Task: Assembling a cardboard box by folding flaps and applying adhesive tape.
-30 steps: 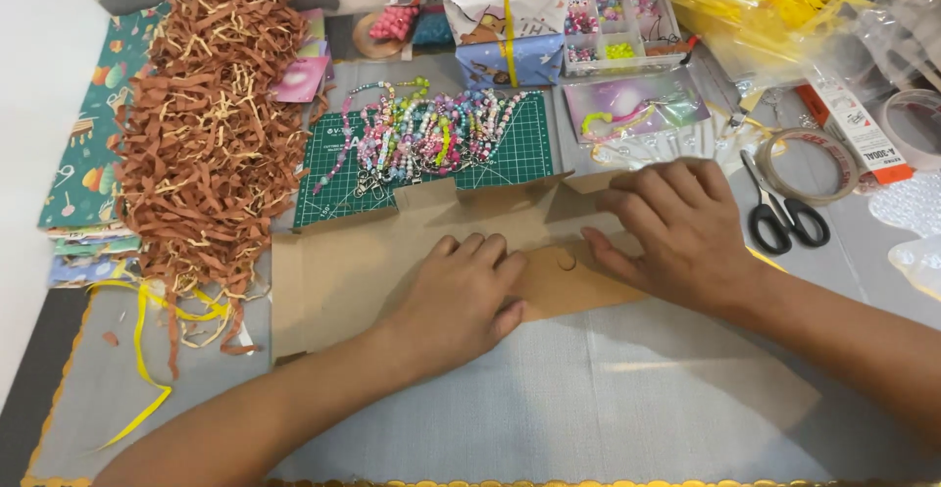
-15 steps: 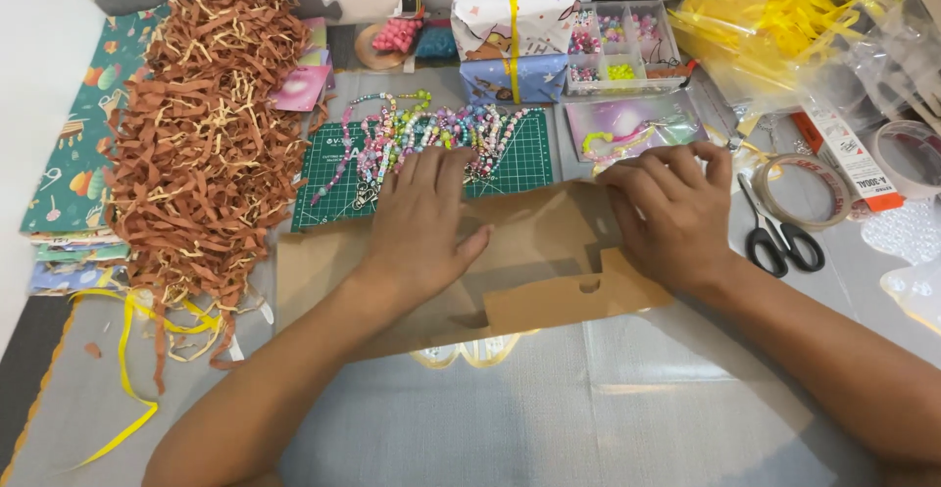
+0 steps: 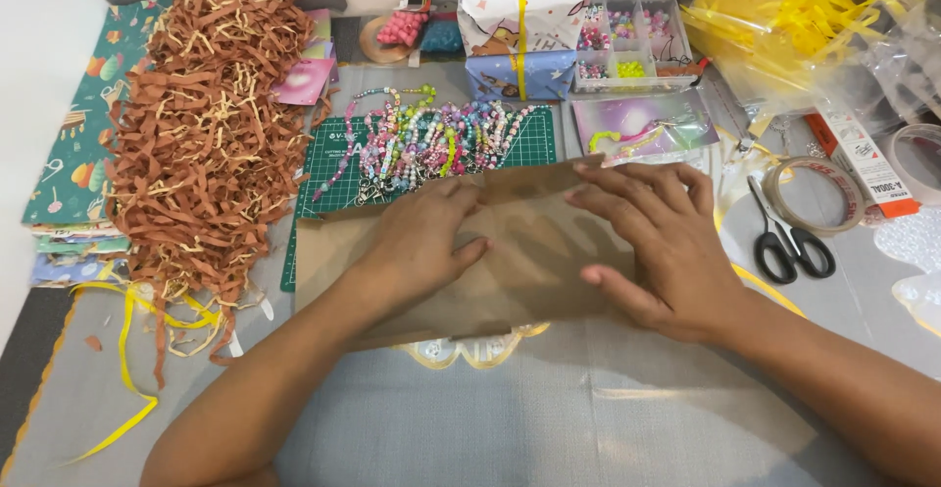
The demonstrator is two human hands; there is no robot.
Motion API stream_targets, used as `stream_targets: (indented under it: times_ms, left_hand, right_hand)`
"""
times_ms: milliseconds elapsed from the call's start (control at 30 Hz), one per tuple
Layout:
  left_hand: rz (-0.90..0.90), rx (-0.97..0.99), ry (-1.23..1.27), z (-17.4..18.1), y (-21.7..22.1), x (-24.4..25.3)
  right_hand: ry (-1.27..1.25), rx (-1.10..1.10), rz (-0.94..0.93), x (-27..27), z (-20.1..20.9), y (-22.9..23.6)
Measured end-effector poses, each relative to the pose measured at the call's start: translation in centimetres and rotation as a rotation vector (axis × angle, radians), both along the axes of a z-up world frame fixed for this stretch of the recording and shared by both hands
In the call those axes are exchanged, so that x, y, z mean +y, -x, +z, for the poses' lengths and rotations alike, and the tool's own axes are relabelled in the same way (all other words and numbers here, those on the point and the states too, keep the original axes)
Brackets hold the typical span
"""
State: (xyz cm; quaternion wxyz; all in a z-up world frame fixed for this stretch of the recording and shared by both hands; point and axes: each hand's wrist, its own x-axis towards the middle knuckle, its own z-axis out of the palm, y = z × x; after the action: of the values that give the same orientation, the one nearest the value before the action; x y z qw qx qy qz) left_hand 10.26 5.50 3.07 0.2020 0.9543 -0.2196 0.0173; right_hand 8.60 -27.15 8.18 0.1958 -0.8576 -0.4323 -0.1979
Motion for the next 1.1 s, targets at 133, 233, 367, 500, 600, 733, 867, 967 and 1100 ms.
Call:
stream_targets:
  times_ms: [133, 233, 367, 500, 600, 733, 867, 967, 1100]
  left_hand:
    - [-0.002, -0.099, 0.045, -0.4, 0.4, -0.5]
    - [0.017, -0.251, 0.123, -0.1, 0.5, -1.0]
    - [-0.08, -0.156, 0.163, -0.7, 0.1, -0.6]
    - [-0.15, -0.098, 0.12, -0.4, 0.3, -1.0]
    - [-0.145, 0.048, -0.028, 1.1, 1.2, -0.8]
    - [-0.142, 0.063, -0.127, 3.6, 1.7, 1.0]
    - [-0.071, 0.054, -0.23, 5.2, 2.0, 2.7]
    - [-0.039, 0.114, -0.342, 4.3, 1.6, 2.9]
    - [-0.017, 0.275, -0.378, 3.7, 1.2, 1.7]
  right_hand:
    - [0.1, 0.222, 0.209, -0.7, 2.0, 0.3]
    - [0.198, 0.441, 0.454, -0.6, 2.1, 0.8]
    - [0.344, 0.349, 0.46, -0.9, -1.9, 0.8]
    - [0.267, 0.14, 0.377, -1.0, -2.4, 0.8]
    - [0.336, -0.004, 0.306, -1.8, -2.6, 0.8]
    - [0.454, -0.015, 0.234, -3.6, -1.6, 0.4]
    - [0.729, 0.053, 0.135, -5.8, -1.7, -0.4]
    - [0.857, 0.148, 0.185, -6.1, -0.3, -0.2]
    - [0.725, 0.38, 0.269, -6.0, 1.9, 0.2]
